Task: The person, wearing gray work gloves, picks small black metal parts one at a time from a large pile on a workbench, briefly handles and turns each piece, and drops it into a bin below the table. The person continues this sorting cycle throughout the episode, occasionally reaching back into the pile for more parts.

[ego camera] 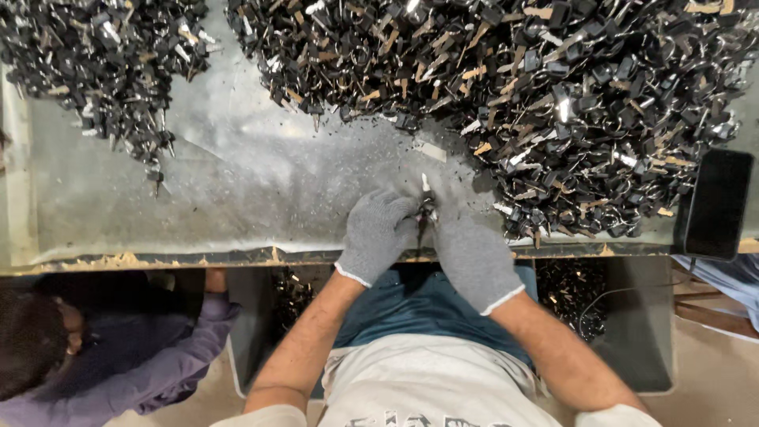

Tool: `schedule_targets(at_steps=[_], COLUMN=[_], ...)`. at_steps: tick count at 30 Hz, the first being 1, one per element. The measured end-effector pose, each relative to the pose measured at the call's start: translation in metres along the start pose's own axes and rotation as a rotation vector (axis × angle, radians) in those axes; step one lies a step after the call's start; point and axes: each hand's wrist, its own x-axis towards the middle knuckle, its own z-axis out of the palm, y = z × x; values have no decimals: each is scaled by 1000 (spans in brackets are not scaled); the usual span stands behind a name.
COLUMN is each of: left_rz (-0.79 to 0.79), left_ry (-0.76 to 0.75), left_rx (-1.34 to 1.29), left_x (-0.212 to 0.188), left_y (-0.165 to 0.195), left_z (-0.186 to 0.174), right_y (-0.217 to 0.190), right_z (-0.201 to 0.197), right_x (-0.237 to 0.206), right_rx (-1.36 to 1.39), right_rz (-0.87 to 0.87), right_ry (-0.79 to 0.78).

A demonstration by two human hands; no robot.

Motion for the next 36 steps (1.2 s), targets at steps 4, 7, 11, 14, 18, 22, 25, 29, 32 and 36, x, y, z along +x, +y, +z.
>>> schedule_targets(at_steps=[4, 7, 11, 14, 18, 22, 25, 29, 32, 36], left_rz=[-57, -255, -6, -17, -116, -266, -335, -105, -282, -246], left_ry=[42, 270, 253, 70, -57, -119, -96, -11, -257, -110], left_rx=[76, 345, 271, 287, 274, 153, -60, -89, 86, 111], left_x=[-5, -1, 44, 84, 76, 55, 38, 16, 19, 13], left_y=[-5, -13, -19, -30, -35, -23, 2, 37, 31, 12], left_z=[-18, -40, -37, -19, -2, -6, -17, -15, -12, -10], right_y=[1, 10, 13, 11, 13, 18, 20, 19, 15, 13], right_z=[12, 21, 27, 25, 24, 28, 30, 24, 17, 12], right_x=[-2, -1, 1, 0, -6, -14, -12, -4, -2, -7], right_rx=[-35, 89, 1, 50, 43, 150, 183, 84, 89, 193], right_rz=[-137, -101, -150, -78, -175, -152, -280, -421, -166, -295], right_ry=[327, 224, 275, 144, 305, 265, 294, 160, 73, 547])
